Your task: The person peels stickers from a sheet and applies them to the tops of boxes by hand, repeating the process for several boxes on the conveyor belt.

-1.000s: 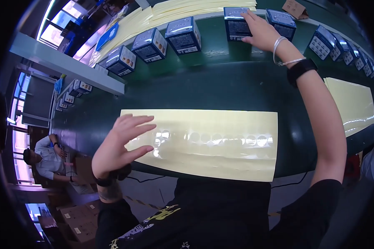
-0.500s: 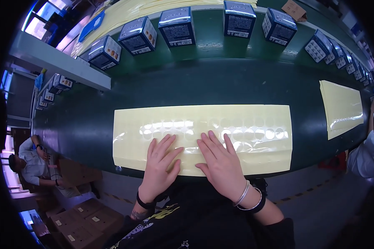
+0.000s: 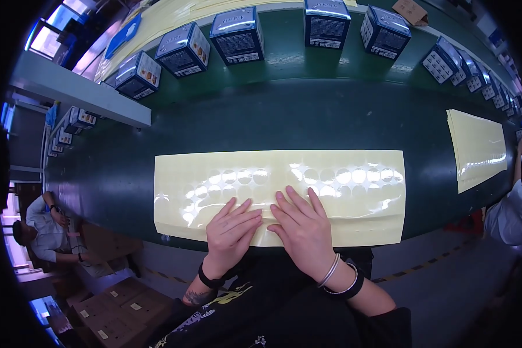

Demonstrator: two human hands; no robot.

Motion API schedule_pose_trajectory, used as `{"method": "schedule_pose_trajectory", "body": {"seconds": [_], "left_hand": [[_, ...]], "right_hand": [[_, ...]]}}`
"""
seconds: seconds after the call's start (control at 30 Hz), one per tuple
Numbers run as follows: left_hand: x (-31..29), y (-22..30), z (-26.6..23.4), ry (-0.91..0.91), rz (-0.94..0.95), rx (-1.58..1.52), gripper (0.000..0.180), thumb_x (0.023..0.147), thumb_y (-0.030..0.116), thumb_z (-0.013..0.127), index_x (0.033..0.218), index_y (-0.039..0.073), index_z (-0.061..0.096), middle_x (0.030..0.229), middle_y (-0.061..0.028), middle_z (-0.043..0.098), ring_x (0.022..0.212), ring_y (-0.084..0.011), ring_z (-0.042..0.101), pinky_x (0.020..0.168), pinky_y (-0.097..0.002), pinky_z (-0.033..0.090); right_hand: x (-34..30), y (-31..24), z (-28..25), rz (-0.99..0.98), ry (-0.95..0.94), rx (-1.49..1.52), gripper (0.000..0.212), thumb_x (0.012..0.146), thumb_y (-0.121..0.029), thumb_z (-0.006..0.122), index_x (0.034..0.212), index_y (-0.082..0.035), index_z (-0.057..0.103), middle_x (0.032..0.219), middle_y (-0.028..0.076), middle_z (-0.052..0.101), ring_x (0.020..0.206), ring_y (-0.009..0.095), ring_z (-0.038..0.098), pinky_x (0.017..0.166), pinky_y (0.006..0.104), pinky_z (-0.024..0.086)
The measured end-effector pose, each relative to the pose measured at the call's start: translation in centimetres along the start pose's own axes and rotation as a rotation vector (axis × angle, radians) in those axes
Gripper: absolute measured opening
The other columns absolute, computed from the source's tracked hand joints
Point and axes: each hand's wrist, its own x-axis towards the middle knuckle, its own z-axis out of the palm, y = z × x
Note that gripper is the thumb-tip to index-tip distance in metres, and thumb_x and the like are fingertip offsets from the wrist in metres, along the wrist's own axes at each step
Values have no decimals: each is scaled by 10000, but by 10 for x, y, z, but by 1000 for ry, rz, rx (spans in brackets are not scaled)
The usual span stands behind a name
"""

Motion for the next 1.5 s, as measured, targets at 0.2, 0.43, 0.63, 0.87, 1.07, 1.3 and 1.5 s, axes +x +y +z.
{"method": "schedule_pose_trajectory", "body": {"seconds": [0.2,0.43,0.63,0.87,1.07,1.3,1.5], "left_hand": [[1,5,0,22,-97,-166,105,752,-33,685,844,17,679,930,-95,696,1006,-282,651,1001,-464,408],[11,7,-17,141,-435,-717,94,763,-52,668,842,-1,669,953,-112,668,1012,-266,625,998,-428,405],[78,63,-83,-319,-143,-447,111,751,-10,693,846,24,647,1014,-101,636,1032,-253,592,909,-359,442],[225,100,-14,-246,260,-65,153,740,76,714,830,26,600,1050,-88,618,994,-223,589,880,-311,443],[337,68,82,-188,208,-45,172,708,99,725,819,13,626,894,-112,640,910,-257,605,822,-340,465],[394,49,143,-84,152,31,175,699,112,744,810,14,651,841,-108,650,832,-229,616,765,-335,475],[406,42,161,4,237,62,198,703,119,758,830,4,658,842,-113,641,808,-212,611,727,-311,478]], "right_hand": [[1,6,-12,-1,-20,-19,402,757,-123,710,1136,-33,610,1260,134,564,1257,305,461,1078,499,284],[14,19,-147,-35,-154,-136,511,800,-107,664,1281,-64,498,1349,144,474,1266,319,440,1086,501,270],[106,141,-219,70,66,-314,476,758,-57,692,1212,-57,547,1250,131,564,1172,311,516,1029,374,381],[202,249,-210,75,409,-439,525,699,-131,760,1177,-51,560,1250,130,548,1154,306,516,984,371,421],[200,260,-198,201,356,-352,558,646,-143,793,1150,-62,567,1166,111,573,1129,288,522,955,364,441],[197,268,-190,107,455,-333,515,629,-144,801,1094,-77,590,1119,76,582,1093,254,532,916,346,468],[197,273,-191,88,440,-318,523,633,-133,796,1107,-78,582,1117,71,580,1099,256,524,906,348,474]]}}
